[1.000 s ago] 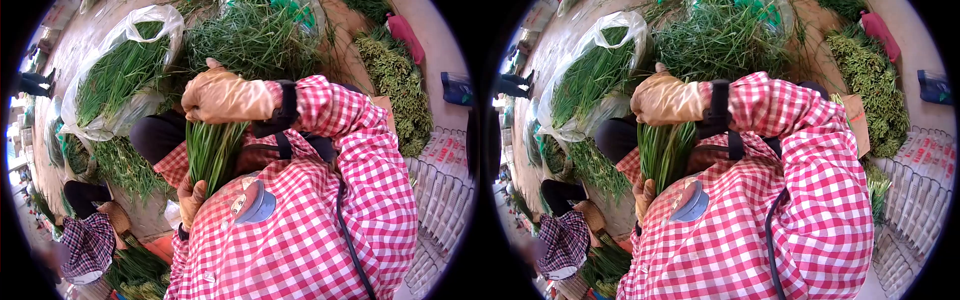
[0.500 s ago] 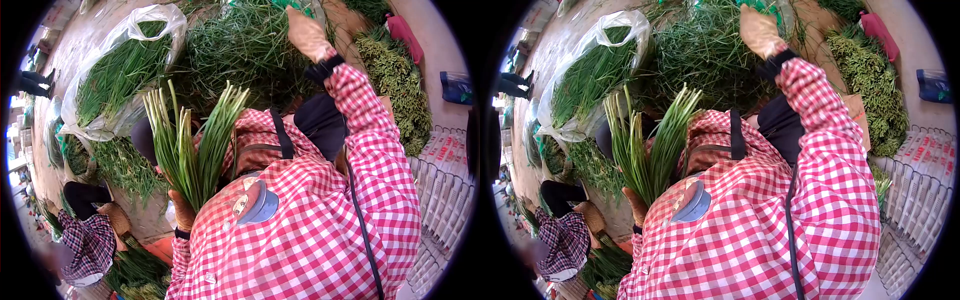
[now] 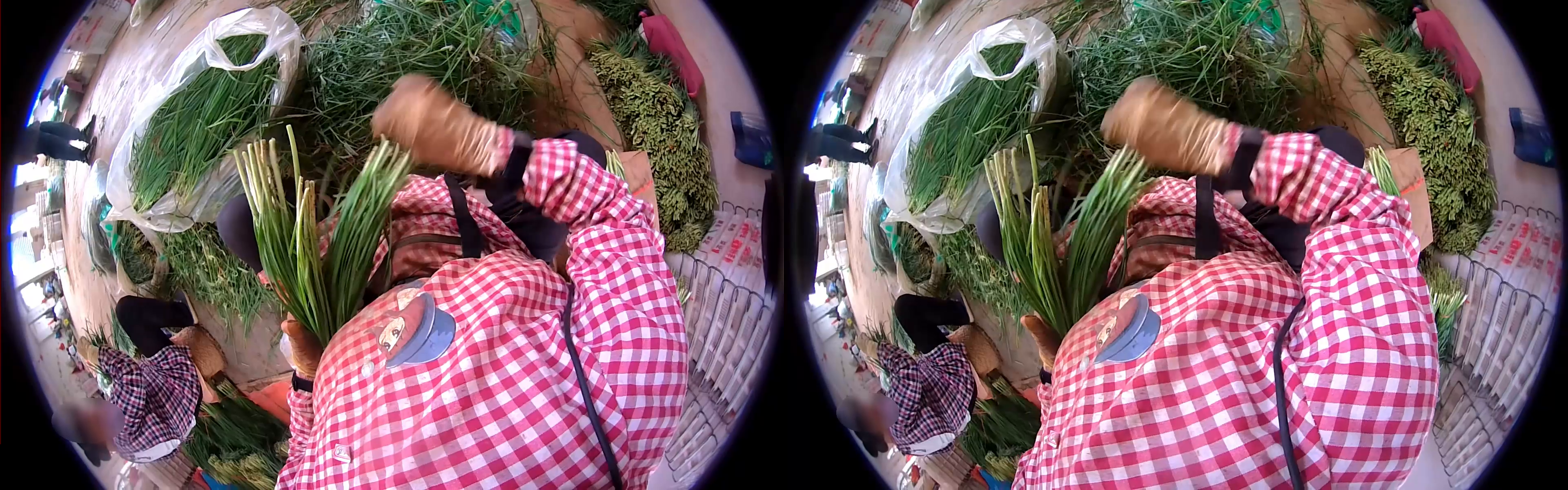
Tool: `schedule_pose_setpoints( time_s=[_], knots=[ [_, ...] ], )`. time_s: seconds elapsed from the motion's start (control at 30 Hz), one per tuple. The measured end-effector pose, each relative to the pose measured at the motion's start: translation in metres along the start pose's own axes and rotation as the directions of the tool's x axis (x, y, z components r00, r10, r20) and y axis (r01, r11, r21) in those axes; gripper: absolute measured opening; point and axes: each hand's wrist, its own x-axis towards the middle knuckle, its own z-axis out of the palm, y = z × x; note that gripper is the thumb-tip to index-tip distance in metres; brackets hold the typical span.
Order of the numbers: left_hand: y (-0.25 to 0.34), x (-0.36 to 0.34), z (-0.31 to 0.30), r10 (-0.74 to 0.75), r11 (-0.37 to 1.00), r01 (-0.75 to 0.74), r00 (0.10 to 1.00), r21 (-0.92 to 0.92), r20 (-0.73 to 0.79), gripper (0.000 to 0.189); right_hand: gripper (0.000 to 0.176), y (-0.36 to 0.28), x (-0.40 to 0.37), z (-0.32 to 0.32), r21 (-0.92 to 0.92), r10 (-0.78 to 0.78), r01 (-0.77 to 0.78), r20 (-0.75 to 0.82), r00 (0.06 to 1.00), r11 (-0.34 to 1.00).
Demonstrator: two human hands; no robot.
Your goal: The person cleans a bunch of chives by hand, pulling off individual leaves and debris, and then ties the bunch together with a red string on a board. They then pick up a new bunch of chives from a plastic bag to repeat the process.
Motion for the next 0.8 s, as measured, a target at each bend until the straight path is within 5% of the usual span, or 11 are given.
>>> schedule_pose_setpoints(
  time_s=[0.03, 0.1, 0.13, 0.17, 0.2, 0.23, 0.27, 0.4, 0.5, 0.63, 0.8],
  knots=[
    [-0.001, 0.001, 0.0, 0.001, 1.0, -0.001, 1.0, 0.0, -0.002, 0.071, 0.015, 0.021, 0.004, -0.01, -0.21, 0.308, -0.261, 0.232, 0.923, 0.942],
    [0.0, 0.001, -0.002, -0.001, 1.0, 0.001, 1.0, 0.0, -0.005, 0.07, 0.009, 0.061, -0.028, -0.014, -0.21, 0.532, -0.578, -0.238, 0.813, 0.789],
    [0.001, 0.001, -0.002, -0.001, 1.0, 0.001, 1.0, 0.0, -0.006, 0.07, 0.012, 0.08, -0.052, -0.001, -0.262, 0.468, -0.57, -0.362, 0.806, 0.778],
    [0.002, 0.002, -0.003, -0.001, 1.0, 0.001, 1.0, 0.004, -0.007, 0.07, 0.017, 0.068, -0.049, -0.016, -0.239, 0.629, -0.609, 0.012, 0.777, 0.757],
    [0.002, 0.003, -0.003, 0.0, 1.0, 0.0, 1.0, 0.003, -0.006, 0.069, 0.024, 0.048, -0.049, -0.032, -0.235, 0.681, -0.648, 0.387, 0.622, 0.725],
    [0.002, 0.003, -0.004, -0.003, 1.0, 0.003, 1.0, 0.005, -0.006, 0.069, 0.033, 0.032, -0.056, -0.028, 0.145, 0.548, -0.805, 0.661, 0.512, 0.576],
    [0.002, 0.004, -0.004, -0.006, 1.0, 0.006, 1.0, 0.005, -0.003, 0.069, 0.042, 0.015, -0.062, -0.023, 0.409, 0.285, -0.882, 0.839, 0.464, 0.233],
    [0.0, 0.006, -0.003, -0.019, 1.0, 0.019, 1.0, 0.011, 0.004, 0.068, 0.055, -0.041, -0.048, 0.01, 0.491, 0.062, -0.865, 0.865, 0.499, 0.104],
    [0.0, 0.011, 0.009, -0.032, 0.999, 0.03, 0.998, 0.042, 0.049, 0.067, 0.059, -0.066, -0.041, 0.032, 0.666, 0.14, -0.646, 0.729, 0.67, -0.373],
    [-0.002, 0.016, 0.033, -0.03, 0.989, 0.014, 0.993, 0.144, 0.113, 0.066, 0.069, -0.087, -0.014, 0.047, 0.471, 0.087, -0.366, 0.7, 0.709, -0.803],
    [0.006, 0.024, 0.055, -0.095, 0.961, 0.081, 0.995, 0.264, 0.04, 0.052, 0.07, -0.068, -0.003, 0.058, 0.633, 0.21, -0.383, 0.66, 0.721, -0.673]
  ],
)
